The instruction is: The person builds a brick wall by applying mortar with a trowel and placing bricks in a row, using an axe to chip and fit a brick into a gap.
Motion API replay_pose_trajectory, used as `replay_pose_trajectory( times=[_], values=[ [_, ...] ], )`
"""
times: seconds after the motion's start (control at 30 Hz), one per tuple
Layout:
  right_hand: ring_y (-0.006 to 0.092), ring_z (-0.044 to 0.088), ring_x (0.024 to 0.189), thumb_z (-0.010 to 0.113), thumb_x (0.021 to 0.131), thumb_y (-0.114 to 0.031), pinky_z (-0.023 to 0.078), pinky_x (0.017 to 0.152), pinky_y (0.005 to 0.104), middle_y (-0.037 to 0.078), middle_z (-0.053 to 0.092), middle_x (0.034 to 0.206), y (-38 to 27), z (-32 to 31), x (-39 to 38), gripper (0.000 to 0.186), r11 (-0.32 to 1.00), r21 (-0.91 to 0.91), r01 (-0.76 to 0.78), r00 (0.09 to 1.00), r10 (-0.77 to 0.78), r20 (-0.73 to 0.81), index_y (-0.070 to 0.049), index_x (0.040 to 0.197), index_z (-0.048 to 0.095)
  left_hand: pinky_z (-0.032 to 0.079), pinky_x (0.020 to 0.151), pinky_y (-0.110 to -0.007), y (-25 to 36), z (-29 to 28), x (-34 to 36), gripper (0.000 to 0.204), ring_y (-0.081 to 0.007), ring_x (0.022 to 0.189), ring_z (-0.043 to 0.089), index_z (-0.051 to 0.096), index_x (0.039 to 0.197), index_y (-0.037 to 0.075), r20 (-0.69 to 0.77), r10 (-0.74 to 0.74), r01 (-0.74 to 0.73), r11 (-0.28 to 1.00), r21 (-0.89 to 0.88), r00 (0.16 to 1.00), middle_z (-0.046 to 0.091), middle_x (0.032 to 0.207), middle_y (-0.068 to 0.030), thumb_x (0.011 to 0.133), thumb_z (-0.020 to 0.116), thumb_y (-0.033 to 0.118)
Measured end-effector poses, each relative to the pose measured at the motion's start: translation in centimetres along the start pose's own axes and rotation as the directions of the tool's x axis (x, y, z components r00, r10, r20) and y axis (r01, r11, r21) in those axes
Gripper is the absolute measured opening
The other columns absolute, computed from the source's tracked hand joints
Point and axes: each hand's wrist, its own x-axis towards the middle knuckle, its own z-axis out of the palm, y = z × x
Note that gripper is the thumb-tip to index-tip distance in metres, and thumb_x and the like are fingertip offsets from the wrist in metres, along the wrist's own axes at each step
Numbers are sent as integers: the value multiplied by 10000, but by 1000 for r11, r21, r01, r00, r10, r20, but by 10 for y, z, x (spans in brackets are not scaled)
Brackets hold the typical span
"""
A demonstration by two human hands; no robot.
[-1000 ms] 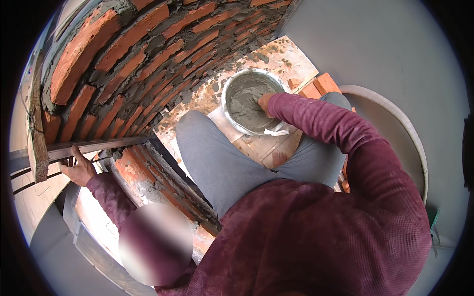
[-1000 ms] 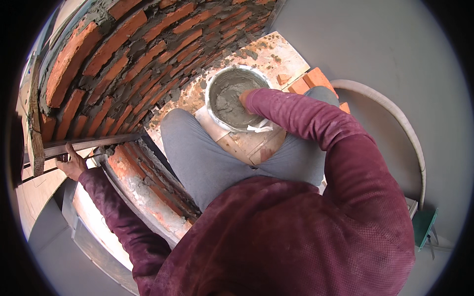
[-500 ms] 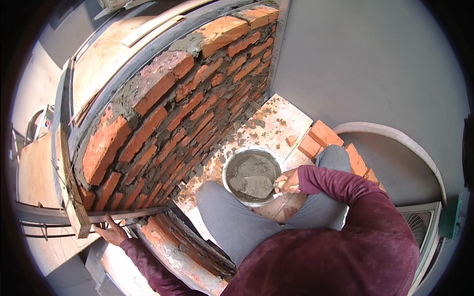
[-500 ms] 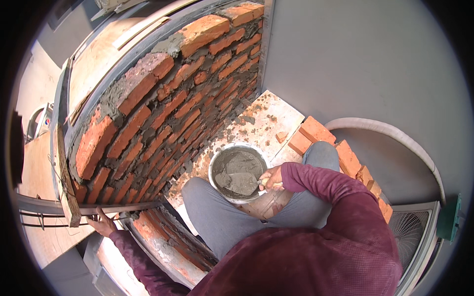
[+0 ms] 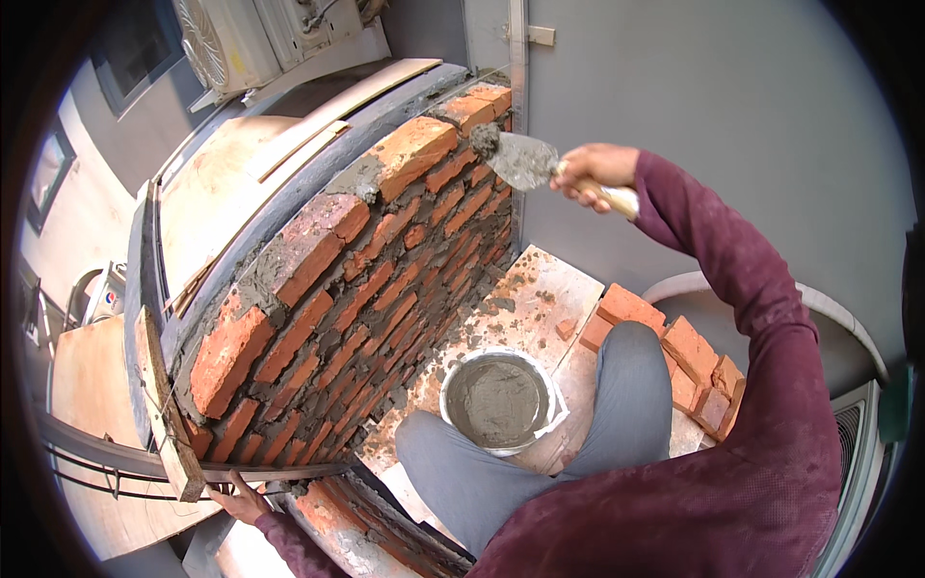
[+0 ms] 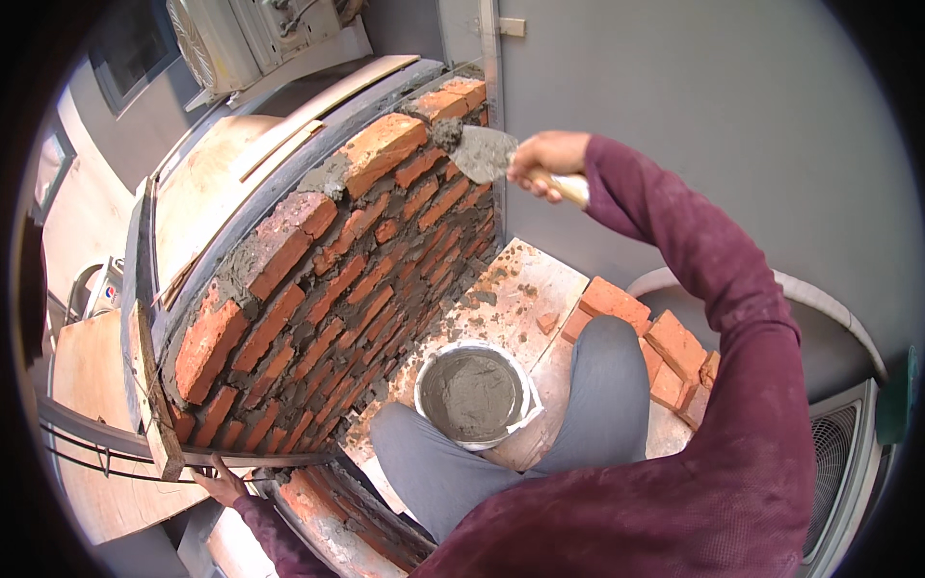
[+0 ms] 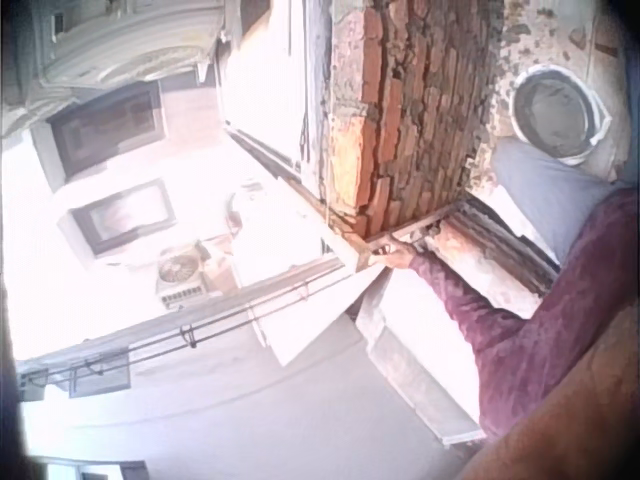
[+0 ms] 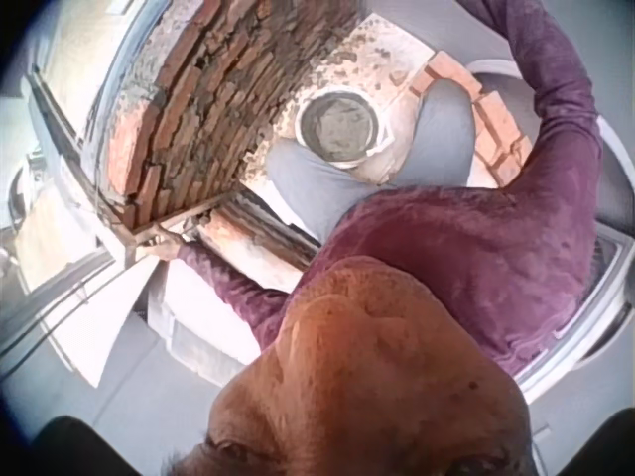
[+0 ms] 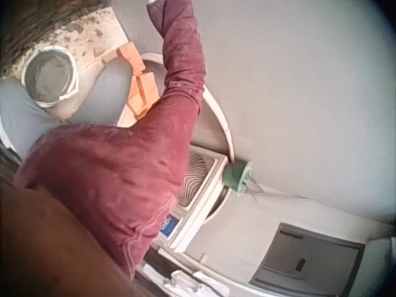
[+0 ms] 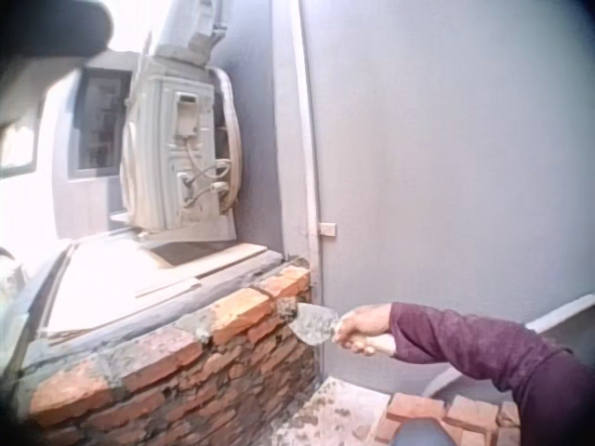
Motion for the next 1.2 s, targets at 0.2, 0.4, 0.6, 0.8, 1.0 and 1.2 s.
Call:
replay_pose_trajectory(
  times=[0.2,0.4,0.6,0.8,1.0,1.2],
  values=[
    [245,596,539,505,885,-126,510,470,414,139,610,699,-60,-15,134,219,249,-968,-26,915,-384,-124,28,794,631,401,1024,-430,-1,5,-2,760,-402,1265,464,346,1418,-12,68,-35,35,999,1,997,458,1390,-252,890,636,453],
    [240,598,501,476,927,-225,508,459,406,122,620,679,-64,7,115,327,617,-774,-144,899,-246,-363,28,804,644,376,1043,-432,5,-15,4,770,-414,1261,462,360,1402,-25,0,2,-2,993,119,1000,466,1381,-260,884,634,474],
    [65,453,405,308,1022,-429,400,334,218,-19,504,615,-58,-39,108,500,989,143,-44,999,41,22,-20,930,580,377,1042,-427,14,-5,-2,775,-406,1269,459,351,1417,-15,28,-21,18,996,83,999,454,1399,-251,888,630,477],
    [63,458,391,271,1031,-408,408,330,208,20,556,641,-92,-22,174,537,972,-134,-193,968,211,138,1,913,599,383,1037,-418,10,-12,1,768,-394,1269,470,351,1411,-26,12,-1,0,998,67,1000,466,1385,-258,880,662,435],
    [80,448,371,308,1021,-415,394,319,234,57,573,619,-64,-101,198,508,943,-262,-203,969,232,82,-20,893,600,422,979,-412,33,-5,-12,723,-382,1190,535,386,1378,-30,21,5,-5,1000,-5,1000,525,1307,-258,870,687,387],
    [68,463,390,313,1025,-393,397,321,219,14,533,621,-95,-21,105,459,945,-233,-228,970,200,-139,-20,923,561,428,965,-416,0,-19,4,785,-398,1162,549,386,1374,-44,-73,65,-56,992,117,995,539,1286,-272,866,657,490]
  ],
)
